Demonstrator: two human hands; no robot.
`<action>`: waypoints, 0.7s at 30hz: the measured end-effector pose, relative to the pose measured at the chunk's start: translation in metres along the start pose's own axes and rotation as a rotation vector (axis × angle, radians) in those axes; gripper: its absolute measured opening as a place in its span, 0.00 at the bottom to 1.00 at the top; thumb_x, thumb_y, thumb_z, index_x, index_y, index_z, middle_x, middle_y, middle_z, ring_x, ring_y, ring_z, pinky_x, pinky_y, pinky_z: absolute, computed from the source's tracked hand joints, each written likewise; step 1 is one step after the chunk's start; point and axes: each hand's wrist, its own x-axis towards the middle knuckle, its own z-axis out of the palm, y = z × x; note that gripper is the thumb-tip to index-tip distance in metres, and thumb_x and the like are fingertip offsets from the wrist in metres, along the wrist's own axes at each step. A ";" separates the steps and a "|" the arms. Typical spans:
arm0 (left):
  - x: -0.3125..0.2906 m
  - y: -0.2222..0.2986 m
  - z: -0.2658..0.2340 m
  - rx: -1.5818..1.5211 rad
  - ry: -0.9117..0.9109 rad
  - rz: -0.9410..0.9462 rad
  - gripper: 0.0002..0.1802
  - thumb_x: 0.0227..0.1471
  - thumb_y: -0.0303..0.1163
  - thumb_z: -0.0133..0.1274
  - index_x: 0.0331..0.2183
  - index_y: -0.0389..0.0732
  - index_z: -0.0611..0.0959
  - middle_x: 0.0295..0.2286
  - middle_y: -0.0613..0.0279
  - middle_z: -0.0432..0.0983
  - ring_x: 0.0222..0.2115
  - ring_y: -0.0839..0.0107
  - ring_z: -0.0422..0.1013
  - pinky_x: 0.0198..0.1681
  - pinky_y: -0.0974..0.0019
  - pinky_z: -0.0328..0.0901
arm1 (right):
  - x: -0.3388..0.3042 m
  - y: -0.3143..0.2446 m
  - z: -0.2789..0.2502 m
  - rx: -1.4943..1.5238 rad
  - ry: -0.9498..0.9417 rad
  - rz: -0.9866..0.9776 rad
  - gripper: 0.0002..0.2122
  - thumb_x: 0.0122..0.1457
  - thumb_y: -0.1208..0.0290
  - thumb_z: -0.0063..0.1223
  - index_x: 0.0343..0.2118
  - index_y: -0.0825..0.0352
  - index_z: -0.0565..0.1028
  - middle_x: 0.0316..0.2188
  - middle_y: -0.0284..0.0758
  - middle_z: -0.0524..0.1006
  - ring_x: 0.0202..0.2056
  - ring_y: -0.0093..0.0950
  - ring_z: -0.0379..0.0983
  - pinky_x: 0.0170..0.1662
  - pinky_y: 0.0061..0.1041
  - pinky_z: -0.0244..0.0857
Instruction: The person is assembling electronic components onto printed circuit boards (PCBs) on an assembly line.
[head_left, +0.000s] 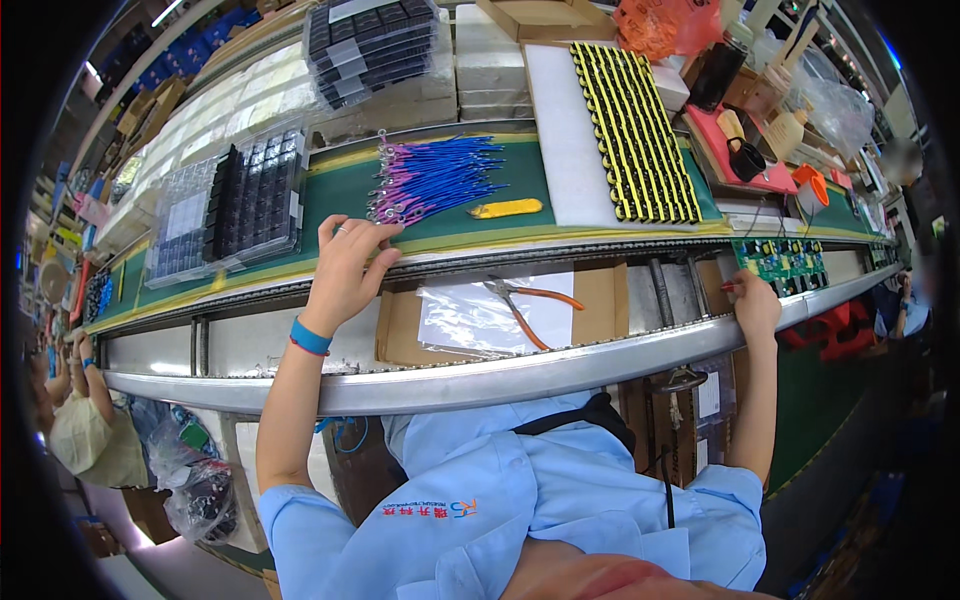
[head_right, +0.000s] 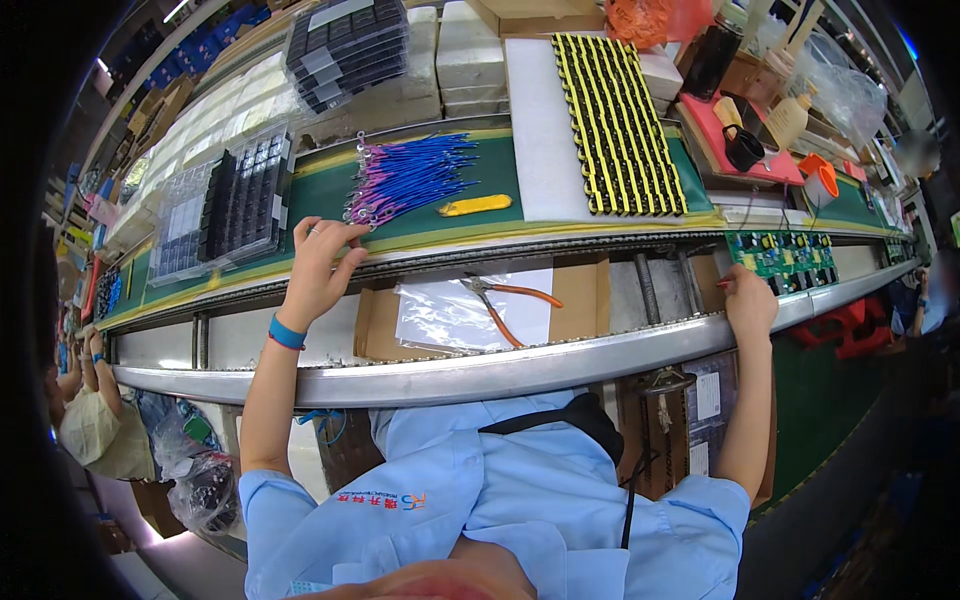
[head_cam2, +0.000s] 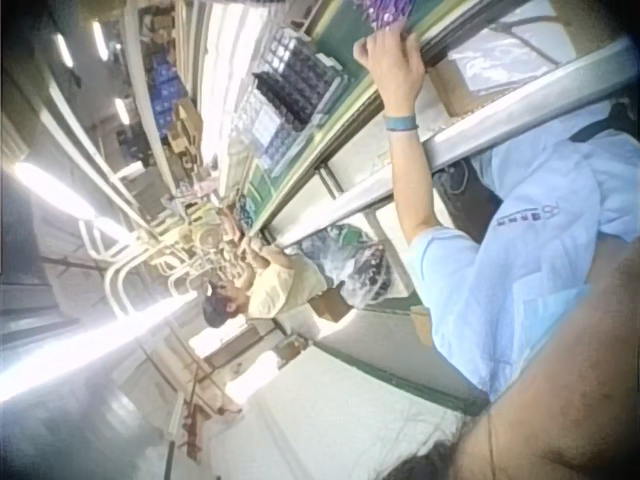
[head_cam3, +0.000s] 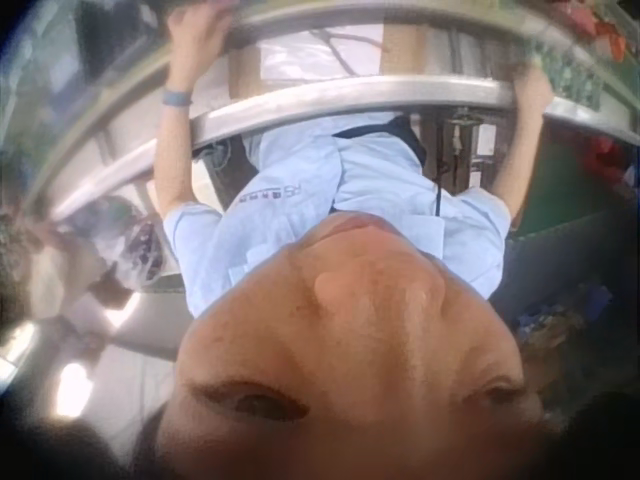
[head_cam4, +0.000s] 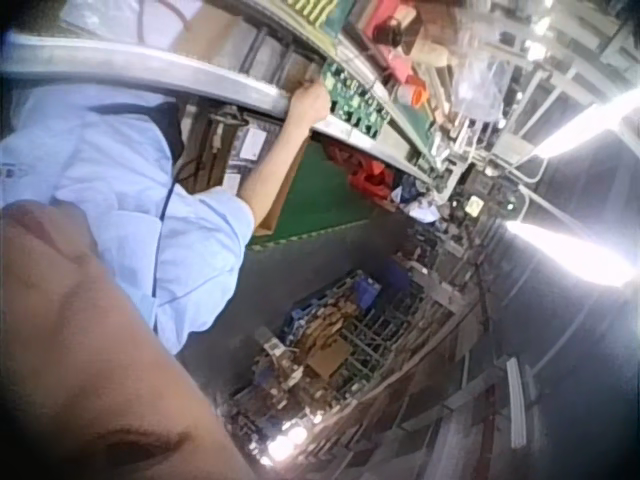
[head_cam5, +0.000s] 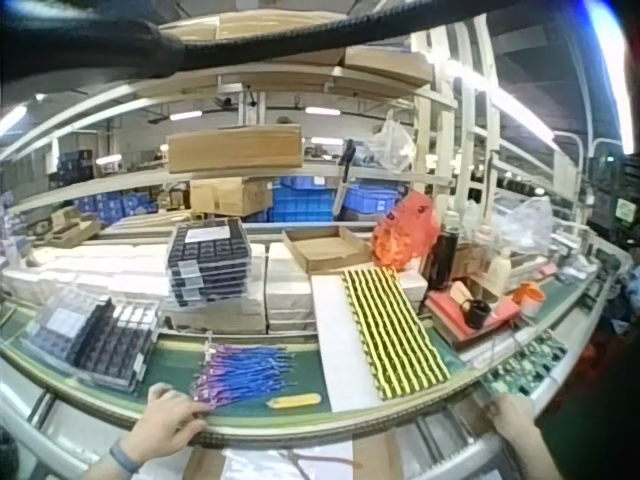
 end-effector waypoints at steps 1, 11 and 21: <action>-0.001 -0.001 0.000 0.002 0.006 -0.002 0.13 0.48 0.28 0.56 0.40 0.44 0.79 0.27 0.65 0.73 0.34 0.65 0.69 0.52 0.56 0.52 | 0.005 0.011 0.005 0.004 0.037 0.008 0.05 0.52 0.73 0.51 0.32 0.60 0.76 0.30 0.40 0.79 0.35 0.41 0.75 0.36 0.41 0.67; -0.002 0.005 -0.005 -0.006 0.017 0.004 0.11 0.49 0.29 0.56 0.38 0.44 0.79 0.26 0.64 0.73 0.34 0.65 0.69 0.53 0.55 0.52 | 0.051 0.120 0.033 -0.044 0.139 0.247 0.07 0.54 0.68 0.51 0.35 0.58 0.78 0.31 0.42 0.79 0.35 0.43 0.76 0.36 0.42 0.69; 0.034 0.064 0.017 -0.153 -0.163 0.334 0.07 0.48 0.31 0.58 0.33 0.43 0.80 0.25 0.62 0.73 0.31 0.63 0.70 0.48 0.57 0.59 | 0.044 -0.140 -0.061 0.606 0.280 -0.537 0.08 0.54 0.70 0.56 0.36 0.65 0.78 0.33 0.37 0.80 0.34 0.35 0.77 0.37 0.28 0.70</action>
